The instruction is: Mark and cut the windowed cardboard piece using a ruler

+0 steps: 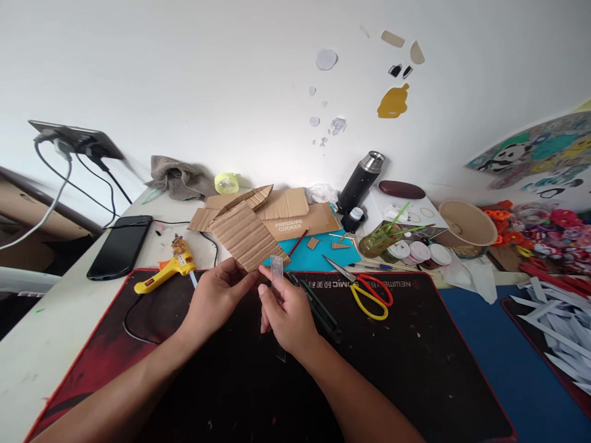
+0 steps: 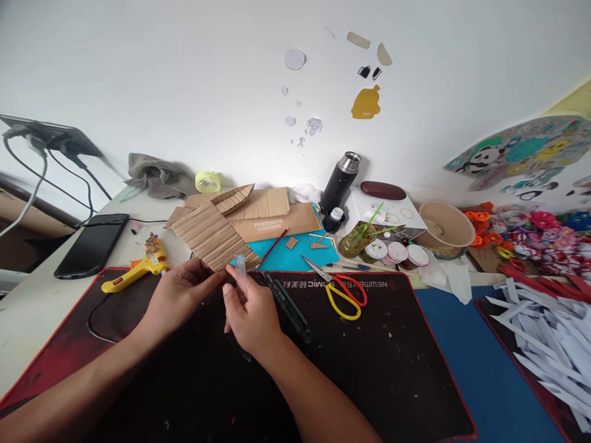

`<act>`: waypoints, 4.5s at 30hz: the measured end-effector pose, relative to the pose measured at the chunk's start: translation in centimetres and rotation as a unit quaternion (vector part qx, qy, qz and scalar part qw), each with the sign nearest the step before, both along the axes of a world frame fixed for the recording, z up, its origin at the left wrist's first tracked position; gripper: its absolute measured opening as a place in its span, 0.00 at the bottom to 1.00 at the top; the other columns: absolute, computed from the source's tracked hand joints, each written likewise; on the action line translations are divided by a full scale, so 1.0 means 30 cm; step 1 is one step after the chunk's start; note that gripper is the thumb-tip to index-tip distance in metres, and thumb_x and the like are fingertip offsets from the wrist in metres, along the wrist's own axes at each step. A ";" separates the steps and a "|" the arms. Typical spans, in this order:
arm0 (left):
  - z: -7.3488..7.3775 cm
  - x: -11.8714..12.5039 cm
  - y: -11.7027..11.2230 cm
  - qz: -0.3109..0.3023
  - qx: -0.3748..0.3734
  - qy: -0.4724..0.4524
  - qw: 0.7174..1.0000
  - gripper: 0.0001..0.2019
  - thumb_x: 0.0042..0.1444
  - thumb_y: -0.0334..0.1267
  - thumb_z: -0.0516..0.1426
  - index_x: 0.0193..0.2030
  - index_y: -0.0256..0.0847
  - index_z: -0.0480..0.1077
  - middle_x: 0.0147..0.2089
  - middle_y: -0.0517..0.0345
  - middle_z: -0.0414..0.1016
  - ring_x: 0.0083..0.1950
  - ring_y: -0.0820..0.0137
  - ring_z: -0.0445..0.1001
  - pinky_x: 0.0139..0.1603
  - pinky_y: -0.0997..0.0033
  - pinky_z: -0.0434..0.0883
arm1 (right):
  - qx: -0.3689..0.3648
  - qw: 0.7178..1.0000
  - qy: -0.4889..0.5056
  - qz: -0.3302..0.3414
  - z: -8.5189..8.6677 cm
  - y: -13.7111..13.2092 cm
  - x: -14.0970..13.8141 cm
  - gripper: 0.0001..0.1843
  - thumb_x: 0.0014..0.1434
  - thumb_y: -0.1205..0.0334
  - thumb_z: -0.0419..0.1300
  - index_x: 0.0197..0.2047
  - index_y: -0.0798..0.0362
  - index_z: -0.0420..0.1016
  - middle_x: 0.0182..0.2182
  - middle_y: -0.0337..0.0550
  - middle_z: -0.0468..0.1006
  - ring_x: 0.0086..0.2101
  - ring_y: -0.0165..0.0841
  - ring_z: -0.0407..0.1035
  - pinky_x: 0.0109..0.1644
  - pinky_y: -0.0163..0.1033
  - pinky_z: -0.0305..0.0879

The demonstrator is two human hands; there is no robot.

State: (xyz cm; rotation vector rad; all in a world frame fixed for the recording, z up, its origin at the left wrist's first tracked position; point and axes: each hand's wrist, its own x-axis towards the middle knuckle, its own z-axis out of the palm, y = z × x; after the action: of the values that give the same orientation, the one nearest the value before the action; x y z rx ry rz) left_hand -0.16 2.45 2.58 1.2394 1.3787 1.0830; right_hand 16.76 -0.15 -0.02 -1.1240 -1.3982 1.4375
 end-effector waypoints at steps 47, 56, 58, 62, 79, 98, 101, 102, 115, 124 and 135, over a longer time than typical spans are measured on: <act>-0.005 0.005 0.001 0.005 0.009 0.014 1.000 0.22 0.52 0.61 0.71 0.35 0.44 0.79 0.33 0.57 0.84 0.35 0.63 0.82 0.35 0.68 0.77 | 0.011 0.999 -0.031 -0.005 0.011 0.000 0.004 0.33 0.76 0.47 0.56 0.76 0.55 0.73 0.20 0.31 0.70 0.18 0.30 0.70 0.25 0.35 0.67; -0.016 -0.001 -0.001 0.024 0.007 0.028 0.999 0.22 0.53 0.61 0.70 0.35 0.43 0.77 0.32 0.56 0.84 0.32 0.64 0.81 0.31 0.69 0.73 | 0.018 1.000 -0.006 -0.023 0.038 0.013 0.026 0.31 0.78 0.48 0.55 0.76 0.54 0.72 0.18 0.28 0.69 0.19 0.29 0.68 0.26 0.34 0.66; -0.021 -0.003 -0.002 0.027 0.007 0.034 0.999 0.22 0.53 0.61 0.70 0.35 0.43 0.78 0.32 0.55 0.84 0.33 0.63 0.81 0.32 0.69 0.73 | 0.014 1.000 -0.008 -0.016 0.038 0.011 0.023 0.31 0.78 0.49 0.55 0.76 0.54 0.72 0.18 0.29 0.70 0.19 0.29 0.68 0.26 0.34 0.66; -0.032 -0.006 -0.008 0.026 0.007 0.042 0.999 0.22 0.53 0.61 0.69 0.38 0.43 0.80 0.37 0.54 0.86 0.37 0.61 0.82 0.36 0.66 0.76 | -0.004 1.000 -0.010 0.004 0.035 0.000 0.010 0.32 0.77 0.48 0.55 0.76 0.55 0.71 0.17 0.28 0.69 0.17 0.29 0.67 0.24 0.34 0.65; -0.042 0.000 0.009 0.018 0.006 0.024 1.000 0.24 0.52 0.63 0.69 0.37 0.43 0.79 0.37 0.54 0.86 0.38 0.60 0.83 0.39 0.65 0.78 | -0.054 0.998 0.027 0.005 0.032 -0.001 -0.006 0.36 0.73 0.44 0.60 0.76 0.55 0.70 0.17 0.27 0.67 0.16 0.29 0.63 0.22 0.35 0.64; -0.026 -0.001 0.012 0.024 -0.020 -0.055 0.998 0.25 0.48 0.63 0.74 0.36 0.43 0.80 0.35 0.54 0.86 0.38 0.59 0.83 0.40 0.64 0.78 | -0.015 0.999 0.038 -0.036 0.028 0.004 0.004 0.35 0.76 0.42 0.58 0.76 0.55 0.73 0.17 0.28 0.67 0.17 0.29 0.64 0.24 0.33 0.64; -0.020 -0.012 0.026 0.048 -0.025 -0.102 0.993 0.27 0.45 0.64 0.76 0.35 0.41 0.79 0.34 0.52 0.86 0.36 0.60 0.84 0.41 0.63 0.80 | -0.030 0.991 0.082 -0.104 0.063 0.025 0.028 0.38 0.72 0.37 0.61 0.73 0.56 0.75 0.17 0.27 0.66 0.17 0.28 0.62 0.23 0.34 0.64; -0.020 -0.015 0.031 0.061 -0.026 -0.119 0.991 0.28 0.44 0.63 0.76 0.35 0.41 0.79 0.35 0.52 0.86 0.36 0.60 0.84 0.42 0.63 0.80 | -0.041 0.986 0.097 -0.127 0.072 0.034 0.035 0.41 0.71 0.35 0.63 0.73 0.57 0.74 0.17 0.26 0.65 0.17 0.28 0.61 0.23 0.34 0.64; -0.004 0.016 0.011 0.050 -0.091 -0.274 0.956 0.25 0.42 0.53 0.80 0.37 0.39 0.79 0.34 0.54 0.85 0.33 0.68 0.82 0.37 0.70 0.80 | -0.091 0.985 0.114 -0.089 0.062 0.050 0.028 0.34 0.63 0.28 0.67 0.48 0.53 0.78 0.17 0.26 0.65 0.15 0.28 0.63 0.21 0.34 0.61; -0.003 0.035 -0.002 0.013 -0.122 -0.290 0.949 0.31 0.42 0.60 0.79 0.43 0.39 0.80 0.43 0.44 0.88 0.40 0.56 0.86 0.41 0.60 0.84 | -0.076 0.988 0.088 -0.099 0.067 0.067 0.051 0.26 0.64 0.35 0.68 0.35 0.49 0.70 0.15 0.25 0.62 0.14 0.27 0.62 0.20 0.33 0.57; 0.032 -0.132 0.087 0.093 -0.141 -0.209 0.963 0.29 0.43 0.58 0.77 0.46 0.41 0.85 0.41 0.50 0.87 0.40 0.56 0.85 0.34 0.65 0.79 | -0.084 0.987 0.097 -0.097 0.064 0.107 0.135 0.23 0.62 0.40 0.70 0.31 0.48 0.69 0.14 0.22 0.56 0.13 0.26 0.58 0.20 0.33 0.56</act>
State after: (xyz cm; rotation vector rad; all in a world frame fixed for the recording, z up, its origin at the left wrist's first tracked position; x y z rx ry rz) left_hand -4.11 5.08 3.54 0.6381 1.2783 1.1499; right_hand 20.80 3.07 1.90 -1.1565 -1.0186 1.4987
